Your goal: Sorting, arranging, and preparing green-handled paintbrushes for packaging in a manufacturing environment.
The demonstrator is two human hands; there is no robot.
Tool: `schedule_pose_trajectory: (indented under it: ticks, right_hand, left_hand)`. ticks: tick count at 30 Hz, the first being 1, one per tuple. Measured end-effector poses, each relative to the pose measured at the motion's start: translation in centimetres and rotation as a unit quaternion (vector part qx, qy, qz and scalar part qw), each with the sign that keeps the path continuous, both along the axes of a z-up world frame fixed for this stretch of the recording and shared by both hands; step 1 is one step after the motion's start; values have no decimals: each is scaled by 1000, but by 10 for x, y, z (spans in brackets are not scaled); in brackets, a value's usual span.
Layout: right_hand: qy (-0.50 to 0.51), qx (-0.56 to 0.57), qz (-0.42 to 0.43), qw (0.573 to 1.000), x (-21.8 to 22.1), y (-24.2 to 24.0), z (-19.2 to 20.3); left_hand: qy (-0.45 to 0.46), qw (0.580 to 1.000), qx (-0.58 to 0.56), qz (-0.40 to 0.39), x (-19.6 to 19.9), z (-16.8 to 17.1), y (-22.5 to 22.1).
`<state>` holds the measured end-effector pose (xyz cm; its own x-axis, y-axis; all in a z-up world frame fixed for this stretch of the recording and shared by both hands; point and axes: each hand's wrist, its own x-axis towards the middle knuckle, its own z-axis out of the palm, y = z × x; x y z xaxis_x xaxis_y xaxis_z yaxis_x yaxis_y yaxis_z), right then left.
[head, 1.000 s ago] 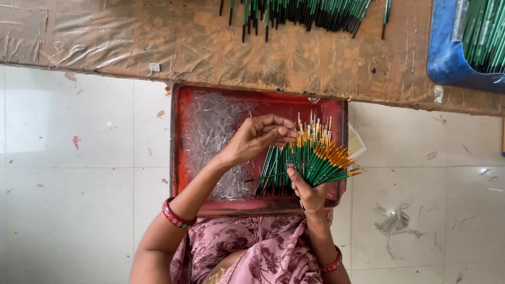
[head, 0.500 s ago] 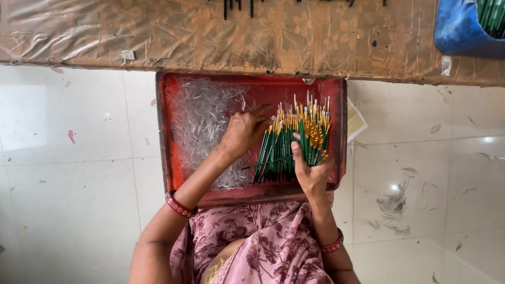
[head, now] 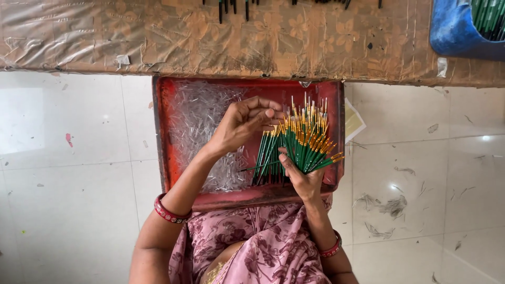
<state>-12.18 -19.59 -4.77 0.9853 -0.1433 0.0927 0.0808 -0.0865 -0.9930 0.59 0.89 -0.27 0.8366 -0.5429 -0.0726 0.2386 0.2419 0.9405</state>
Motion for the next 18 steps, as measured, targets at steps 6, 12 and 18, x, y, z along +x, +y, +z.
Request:
schedule_pose_trajectory:
  ticks: [6,12,18]
  right_hand:
    - [18,-59,-23,998,-3,3,7]
    - [7,-56,-38,998,-3,9,4]
    - [24,-157,-5,987,0,4,0]
  left_hand:
    - [38,999,-12,27,-4,1,-4]
    - [-13,997,54,51,-20,-1,-13]
    - [-76,971,198,110,-3,-9,-4]
